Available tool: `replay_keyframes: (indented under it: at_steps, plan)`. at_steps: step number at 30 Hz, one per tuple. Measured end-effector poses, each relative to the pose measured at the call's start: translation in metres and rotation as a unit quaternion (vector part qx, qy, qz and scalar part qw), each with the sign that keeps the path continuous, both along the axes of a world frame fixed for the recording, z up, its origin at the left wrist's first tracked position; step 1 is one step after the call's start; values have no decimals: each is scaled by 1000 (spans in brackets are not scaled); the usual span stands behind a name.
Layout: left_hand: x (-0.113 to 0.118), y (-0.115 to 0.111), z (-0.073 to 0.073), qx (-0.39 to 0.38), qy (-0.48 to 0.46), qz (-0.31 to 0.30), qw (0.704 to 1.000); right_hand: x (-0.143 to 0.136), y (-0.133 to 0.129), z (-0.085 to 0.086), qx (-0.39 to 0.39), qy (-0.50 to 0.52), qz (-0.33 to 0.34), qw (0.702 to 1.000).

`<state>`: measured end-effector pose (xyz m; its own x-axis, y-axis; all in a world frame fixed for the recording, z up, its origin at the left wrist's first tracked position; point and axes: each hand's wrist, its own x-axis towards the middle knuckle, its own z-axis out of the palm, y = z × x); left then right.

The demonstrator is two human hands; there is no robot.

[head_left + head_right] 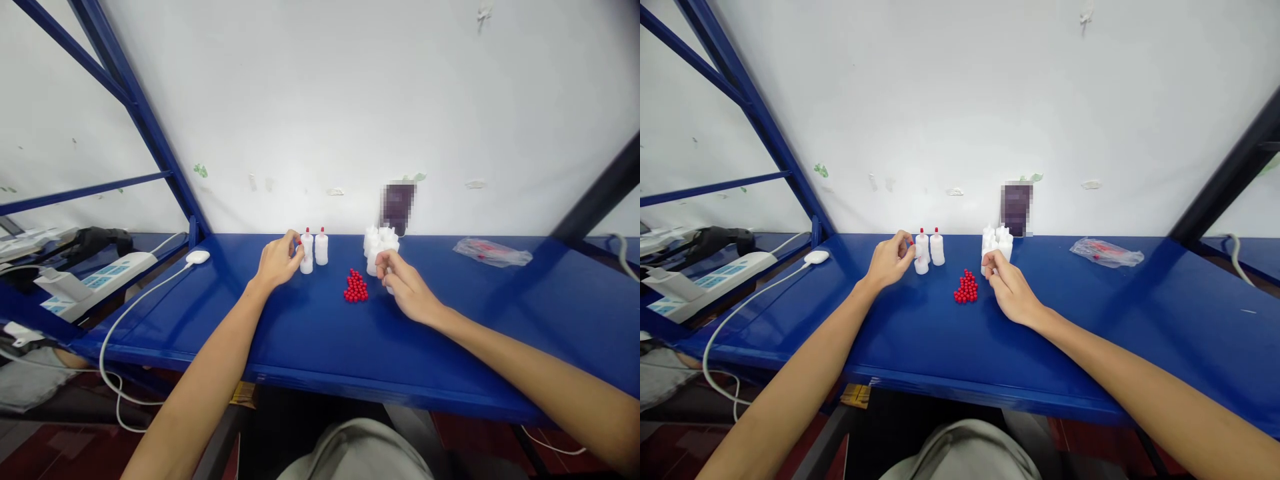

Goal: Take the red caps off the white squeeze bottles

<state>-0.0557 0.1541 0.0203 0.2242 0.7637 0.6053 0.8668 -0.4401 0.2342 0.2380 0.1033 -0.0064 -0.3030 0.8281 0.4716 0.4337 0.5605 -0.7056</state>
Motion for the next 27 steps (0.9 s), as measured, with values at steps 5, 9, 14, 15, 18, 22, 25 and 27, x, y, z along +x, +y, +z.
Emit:
replay_keyframes:
  at_steps: [5, 9, 14, 15, 18, 22, 25, 27]
  plan:
    - [3, 2, -4, -22, 23, 4, 999, -2, 1, -3, 24, -32, 2, 999]
    - [0, 3, -3, -26, 31, 5, 999, -5, -1, -1, 15, -40, -16, 999]
    - [8, -7, 1, -2, 27, 5, 1000, -5, -1, 4, -9, -31, -33, 999]
    - [13, -11, 1, 1, 31, -5, 1000, -5, -1, 4, -26, -19, -34, 999]
    - [37, -25, 1, -14, 78, -92, 993, -3, 0, 3, -72, 29, -17, 997]
    - [64, -40, -1, -73, 173, -230, 955, -2, -2, 1, -106, 49, 14, 993]
    - [68, -43, -2, -88, 199, -220, 951, -3, -5, 1, -100, 34, 29, 994]
    - [66, -42, -2, -98, 214, -211, 949, -3, -6, 0, -91, 17, 34, 995]
